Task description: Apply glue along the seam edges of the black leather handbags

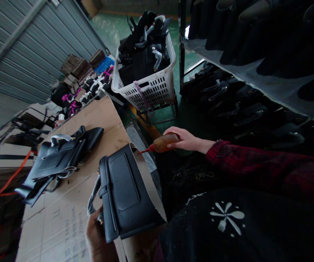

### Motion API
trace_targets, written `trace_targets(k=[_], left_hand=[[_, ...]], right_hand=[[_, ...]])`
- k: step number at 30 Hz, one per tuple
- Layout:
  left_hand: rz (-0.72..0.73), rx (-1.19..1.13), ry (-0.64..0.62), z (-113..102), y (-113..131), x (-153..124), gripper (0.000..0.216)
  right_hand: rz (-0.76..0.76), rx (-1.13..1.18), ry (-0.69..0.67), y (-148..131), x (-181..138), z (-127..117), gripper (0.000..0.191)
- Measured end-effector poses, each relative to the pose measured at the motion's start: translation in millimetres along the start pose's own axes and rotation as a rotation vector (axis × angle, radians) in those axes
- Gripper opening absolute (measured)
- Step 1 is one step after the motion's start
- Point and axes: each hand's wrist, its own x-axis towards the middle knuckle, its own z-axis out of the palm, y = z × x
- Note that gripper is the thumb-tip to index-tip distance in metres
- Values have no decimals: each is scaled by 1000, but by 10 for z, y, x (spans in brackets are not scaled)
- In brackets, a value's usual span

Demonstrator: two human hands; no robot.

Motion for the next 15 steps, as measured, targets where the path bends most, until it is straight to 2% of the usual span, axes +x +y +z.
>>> trace_targets(k=[7, 15], left_hand=[[97, 69, 7, -49, -46, 68, 9], [1, 1, 33, 0, -10, -4, 14]], right_hand=[[42, 29, -11, 72, -74, 9, 43], [105, 124, -35, 85, -204, 32, 43]])
